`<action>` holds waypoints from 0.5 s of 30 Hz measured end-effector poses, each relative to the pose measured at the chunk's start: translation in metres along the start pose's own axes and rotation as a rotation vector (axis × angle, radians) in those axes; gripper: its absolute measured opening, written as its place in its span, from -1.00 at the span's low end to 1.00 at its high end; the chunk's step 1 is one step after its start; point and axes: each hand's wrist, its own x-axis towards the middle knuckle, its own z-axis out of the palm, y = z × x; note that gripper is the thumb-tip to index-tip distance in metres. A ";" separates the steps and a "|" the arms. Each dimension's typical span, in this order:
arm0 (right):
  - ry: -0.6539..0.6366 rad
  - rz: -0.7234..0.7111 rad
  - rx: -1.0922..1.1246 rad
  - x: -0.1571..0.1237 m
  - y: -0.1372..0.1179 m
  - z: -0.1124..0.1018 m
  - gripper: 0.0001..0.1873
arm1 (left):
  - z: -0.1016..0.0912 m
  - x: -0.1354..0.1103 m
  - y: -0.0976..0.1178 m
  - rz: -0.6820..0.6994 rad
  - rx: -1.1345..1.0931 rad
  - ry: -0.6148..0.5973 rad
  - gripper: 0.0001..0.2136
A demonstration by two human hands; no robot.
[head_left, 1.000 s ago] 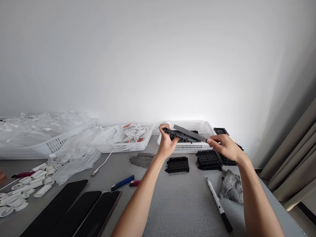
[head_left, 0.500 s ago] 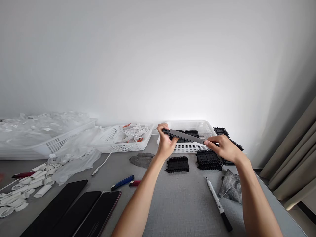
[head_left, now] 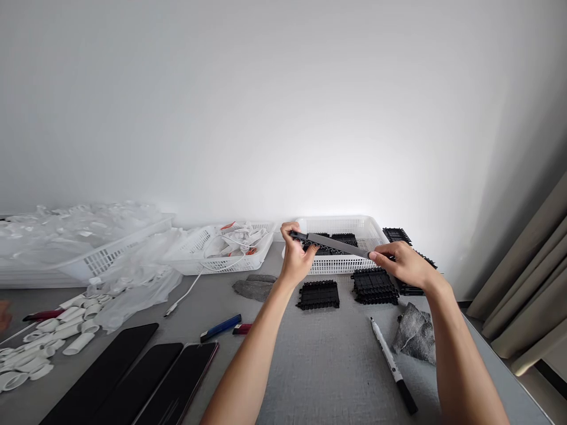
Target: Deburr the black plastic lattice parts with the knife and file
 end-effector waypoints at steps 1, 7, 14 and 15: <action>-0.004 0.005 -0.005 0.000 0.001 -0.001 -0.51 | -0.001 0.000 0.000 -0.001 0.002 0.001 -0.54; 0.025 0.004 0.006 -0.001 -0.002 -0.001 -0.54 | -0.001 -0.001 0.000 0.044 0.006 -0.029 -0.56; -0.002 0.001 0.026 -0.002 0.000 -0.002 -0.53 | 0.001 0.000 0.004 0.067 0.025 -0.041 -0.55; 0.000 -0.005 0.032 -0.002 0.000 -0.003 -0.53 | 0.001 0.000 0.004 0.066 0.024 -0.043 -0.55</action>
